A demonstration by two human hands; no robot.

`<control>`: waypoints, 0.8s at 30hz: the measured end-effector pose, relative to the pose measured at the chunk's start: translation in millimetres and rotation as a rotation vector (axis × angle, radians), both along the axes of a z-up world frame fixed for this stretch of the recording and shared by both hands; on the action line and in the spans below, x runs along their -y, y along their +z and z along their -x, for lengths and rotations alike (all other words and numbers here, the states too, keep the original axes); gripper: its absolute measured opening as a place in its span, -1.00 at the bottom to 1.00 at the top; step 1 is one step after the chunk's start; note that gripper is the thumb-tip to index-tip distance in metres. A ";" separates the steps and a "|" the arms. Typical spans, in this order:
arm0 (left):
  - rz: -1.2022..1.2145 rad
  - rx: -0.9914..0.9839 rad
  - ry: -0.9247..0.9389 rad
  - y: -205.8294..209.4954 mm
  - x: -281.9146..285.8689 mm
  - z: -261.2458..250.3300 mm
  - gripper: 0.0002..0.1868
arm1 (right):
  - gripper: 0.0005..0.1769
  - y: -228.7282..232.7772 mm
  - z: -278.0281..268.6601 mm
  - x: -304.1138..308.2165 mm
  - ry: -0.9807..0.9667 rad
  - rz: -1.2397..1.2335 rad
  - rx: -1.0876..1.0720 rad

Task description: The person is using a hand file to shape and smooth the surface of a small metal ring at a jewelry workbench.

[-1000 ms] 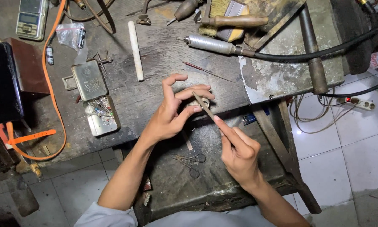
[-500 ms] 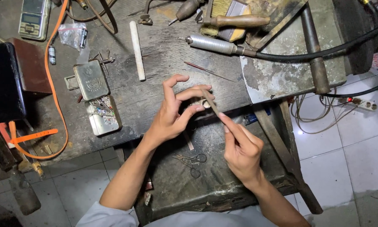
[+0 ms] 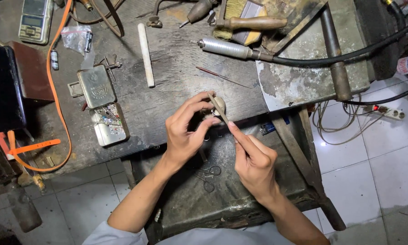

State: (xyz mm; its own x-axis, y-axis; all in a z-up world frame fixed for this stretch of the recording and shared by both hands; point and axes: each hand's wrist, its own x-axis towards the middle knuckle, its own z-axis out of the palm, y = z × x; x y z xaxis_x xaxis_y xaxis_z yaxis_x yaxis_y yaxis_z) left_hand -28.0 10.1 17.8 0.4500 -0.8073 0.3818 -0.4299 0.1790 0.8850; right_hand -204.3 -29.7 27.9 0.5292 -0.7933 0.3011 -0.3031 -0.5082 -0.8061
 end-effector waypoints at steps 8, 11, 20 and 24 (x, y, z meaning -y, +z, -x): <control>0.119 0.027 0.014 -6.9 2.2 7.8 -0.92 | -0.56 0.8 12.0 -11.6 0.001 0.014 -0.052; 0.125 0.021 -0.038 -8.5 2.8 7.0 -0.92 | -0.52 -3.8 14.5 -12.3 0.010 0.037 -0.101; 0.144 0.102 -0.006 -6.1 5.3 11.5 -0.91 | -0.49 -2.0 17.1 -4.4 0.086 0.021 -0.097; 0.157 0.101 -0.011 -7.0 5.7 11.7 -0.92 | -0.52 2.1 25.5 -8.7 0.044 0.040 -0.152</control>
